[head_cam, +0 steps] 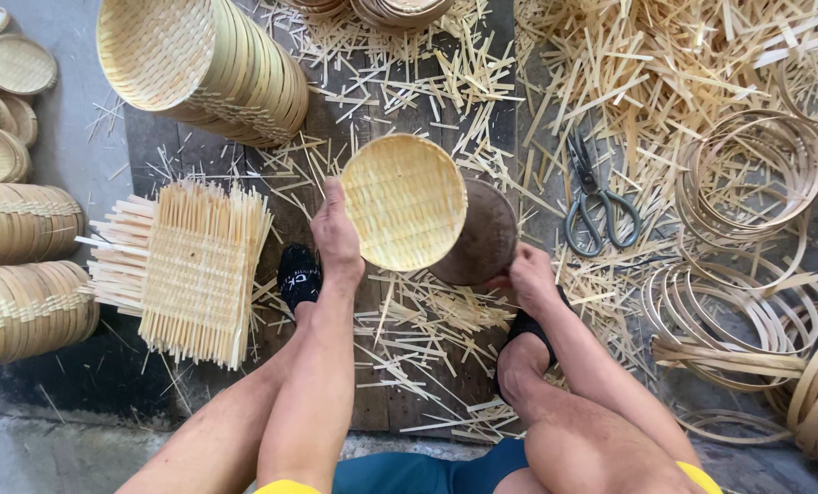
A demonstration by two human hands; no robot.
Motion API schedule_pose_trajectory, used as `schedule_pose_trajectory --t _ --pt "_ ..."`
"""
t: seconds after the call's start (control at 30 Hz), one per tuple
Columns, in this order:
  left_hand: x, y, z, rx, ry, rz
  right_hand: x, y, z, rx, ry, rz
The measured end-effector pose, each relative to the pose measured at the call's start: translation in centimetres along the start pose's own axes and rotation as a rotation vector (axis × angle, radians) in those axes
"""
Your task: The person sits on the floor of a bamboo basket workshop and uses shears to trim excess bamboo strips from round woven basket bases. They rotate each woven piece, cut off protruding ends, and set finished pieces aside with stacks of completed baskets nearby.
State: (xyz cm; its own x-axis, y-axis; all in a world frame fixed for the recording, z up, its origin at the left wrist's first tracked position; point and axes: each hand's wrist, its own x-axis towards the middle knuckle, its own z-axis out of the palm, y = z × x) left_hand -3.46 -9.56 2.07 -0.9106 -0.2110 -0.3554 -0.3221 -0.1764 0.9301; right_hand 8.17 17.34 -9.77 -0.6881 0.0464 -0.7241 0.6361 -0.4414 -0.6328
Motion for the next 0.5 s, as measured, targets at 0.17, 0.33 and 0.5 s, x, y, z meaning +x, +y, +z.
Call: schedule_pose_trajectory --t 0.17,0.33,0.5 --pt "0.4 -3.6 0.8 -0.031 -0.043 -0.028 -2.6 -2.3 -2.9 -0.156 0.023 -0.060" --pt "1.2 -7.3 2.4 0.131 -0.066 -0.146 -3.5 -2.8 -2.4 -0.452 0.156 -0.589" --pt "2.2 -8.3 4.5 0.251 -0.196 -0.162 -2.7 -4.0 -1.8 -0.309 0.099 -0.270"
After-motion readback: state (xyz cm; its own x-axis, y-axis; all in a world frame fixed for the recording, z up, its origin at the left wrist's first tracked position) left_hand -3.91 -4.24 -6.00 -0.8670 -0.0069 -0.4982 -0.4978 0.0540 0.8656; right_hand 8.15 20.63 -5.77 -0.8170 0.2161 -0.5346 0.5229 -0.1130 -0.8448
